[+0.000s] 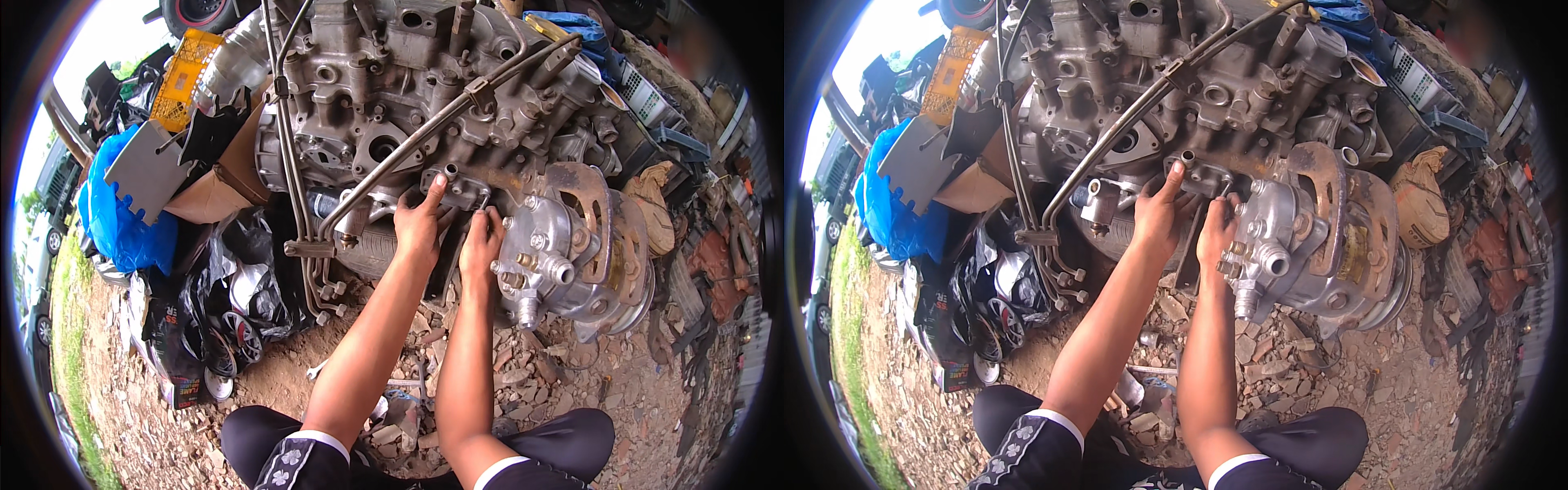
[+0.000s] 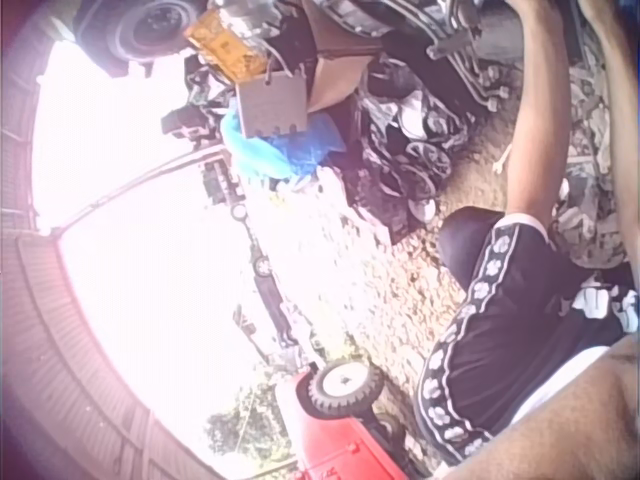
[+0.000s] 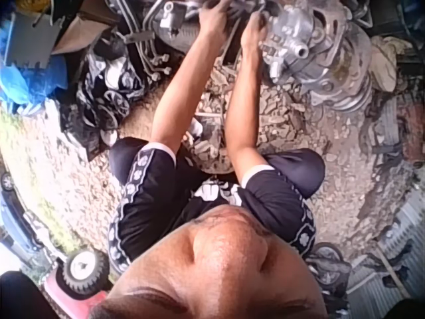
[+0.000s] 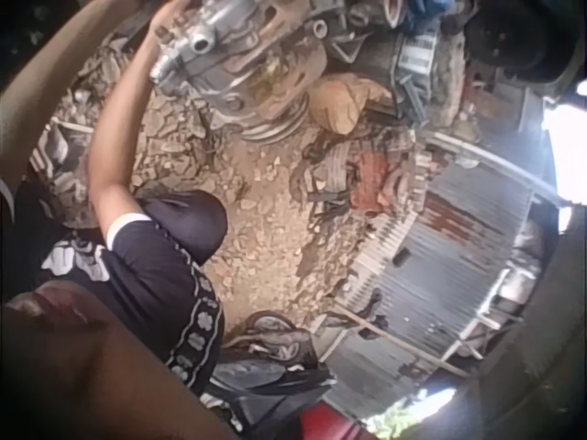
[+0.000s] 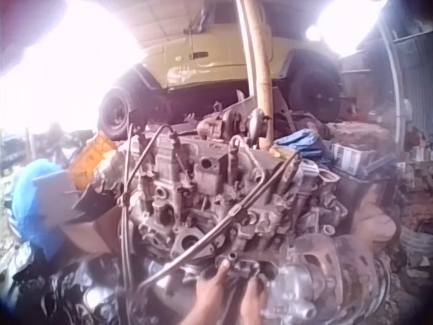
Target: The person cleans a metal engine part with a cloth, then positions it on the engine block and secures it by hand-tightening bolts. The person uses a wrench to tighten the bolts further.
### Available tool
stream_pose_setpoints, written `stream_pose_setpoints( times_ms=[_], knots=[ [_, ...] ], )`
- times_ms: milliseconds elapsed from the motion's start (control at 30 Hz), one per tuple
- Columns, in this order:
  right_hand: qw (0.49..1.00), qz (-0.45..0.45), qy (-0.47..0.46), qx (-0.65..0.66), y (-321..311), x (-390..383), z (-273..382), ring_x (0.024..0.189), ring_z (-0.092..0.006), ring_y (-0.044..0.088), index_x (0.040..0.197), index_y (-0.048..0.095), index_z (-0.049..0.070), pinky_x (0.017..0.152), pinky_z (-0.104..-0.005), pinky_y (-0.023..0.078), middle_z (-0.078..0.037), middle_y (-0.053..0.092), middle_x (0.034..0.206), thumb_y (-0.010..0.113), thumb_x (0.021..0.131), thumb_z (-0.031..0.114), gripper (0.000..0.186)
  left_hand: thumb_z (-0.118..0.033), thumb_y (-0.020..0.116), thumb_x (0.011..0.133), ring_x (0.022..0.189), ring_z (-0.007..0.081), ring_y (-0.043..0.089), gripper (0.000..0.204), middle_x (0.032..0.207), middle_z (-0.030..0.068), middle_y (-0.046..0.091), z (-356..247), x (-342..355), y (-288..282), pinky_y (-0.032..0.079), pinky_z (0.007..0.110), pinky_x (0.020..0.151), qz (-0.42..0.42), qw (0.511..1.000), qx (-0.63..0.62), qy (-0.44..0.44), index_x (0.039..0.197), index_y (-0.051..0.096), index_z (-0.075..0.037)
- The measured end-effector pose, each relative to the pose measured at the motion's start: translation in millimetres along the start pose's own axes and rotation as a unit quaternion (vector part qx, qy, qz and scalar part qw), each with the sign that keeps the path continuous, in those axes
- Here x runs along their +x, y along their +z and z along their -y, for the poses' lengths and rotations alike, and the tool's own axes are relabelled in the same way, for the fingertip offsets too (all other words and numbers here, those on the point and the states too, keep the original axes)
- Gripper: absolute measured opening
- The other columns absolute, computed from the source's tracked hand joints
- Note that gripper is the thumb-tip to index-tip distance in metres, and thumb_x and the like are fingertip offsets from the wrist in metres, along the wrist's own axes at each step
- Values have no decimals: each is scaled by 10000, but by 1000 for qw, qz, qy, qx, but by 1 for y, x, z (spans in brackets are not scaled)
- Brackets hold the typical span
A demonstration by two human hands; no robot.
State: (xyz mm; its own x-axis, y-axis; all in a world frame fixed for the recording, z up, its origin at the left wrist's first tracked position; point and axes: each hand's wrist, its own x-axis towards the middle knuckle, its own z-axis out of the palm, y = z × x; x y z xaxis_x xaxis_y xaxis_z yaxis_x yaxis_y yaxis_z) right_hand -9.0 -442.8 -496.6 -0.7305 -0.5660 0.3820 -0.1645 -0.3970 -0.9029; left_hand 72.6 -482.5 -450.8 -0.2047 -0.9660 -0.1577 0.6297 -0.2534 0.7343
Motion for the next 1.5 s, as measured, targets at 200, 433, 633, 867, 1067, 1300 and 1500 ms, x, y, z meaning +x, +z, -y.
stream_pose_setpoints(
  times_ms=[200,433,633,867,1067,1300,1500],
  knots=[
    [999,25,-22,23,1,-1,5,664,-96,382,798,497,12,588,-304,331,33,458,717,503,1004,182,267,-275,844,828,961,218,662,630,1132,114,625,2,1,-1,597,355,795,-27,1000,4,2,1268,478,-11],
    [998,-32,45,-27,0,-6,6,681,-100,496,1048,541,38,656,-279,424,1,539,802,501,1046,283,248,-284,857,813,998,227,647,710,1174,117,617,5,3,-1,587,366,822,-23,1000,0,6,1324,455,1],
    [986,-34,61,-153,2,-14,35,803,-142,568,1099,608,4,757,-313,463,-61,649,945,497,1057,314,331,-271,860,810,1006,232,651,724,1180,115,621,4,4,-1,584,365,833,-31,999,3,6,1339,447,2],
    [990,-111,70,-60,12,-18,25,896,-151,635,1160,616,-23,779,-285,501,-90,696,999,626,1007,257,319,-302,857,811,1005,260,651,830,1216,161,581,-1,-4,2,578,380,852,-26,1000,8,4,1394,368,29],
    [950,-193,146,196,34,-16,31,796,-115,605,1132,628,-17,713,-253,497,-56,678,966,689,966,181,265,-338,857,809,989,270,644,889,1216,179,560,-3,-5,4,573,375,833,-20,1000,20,-3,1418,334,42],
    [933,-146,208,253,26,-18,29,741,-106,558,1115,606,-4,665,-255,466,-48,657,927,700,958,275,334,-345,859,805,898,244,652,873,1141,162,583,4,4,-4,577,355,747,-10,1000,18,1,1406,352,34],
    [930,-152,206,264,27,-13,40,725,-116,600,1095,617,-7,646,-245,487,-39,662,921,680,961,180,238,-342,859,806,883,251,657,935,1130,166,584,2,5,-6,577,372,700,-14,999,29,-6,1448,289,28]
  ],
)
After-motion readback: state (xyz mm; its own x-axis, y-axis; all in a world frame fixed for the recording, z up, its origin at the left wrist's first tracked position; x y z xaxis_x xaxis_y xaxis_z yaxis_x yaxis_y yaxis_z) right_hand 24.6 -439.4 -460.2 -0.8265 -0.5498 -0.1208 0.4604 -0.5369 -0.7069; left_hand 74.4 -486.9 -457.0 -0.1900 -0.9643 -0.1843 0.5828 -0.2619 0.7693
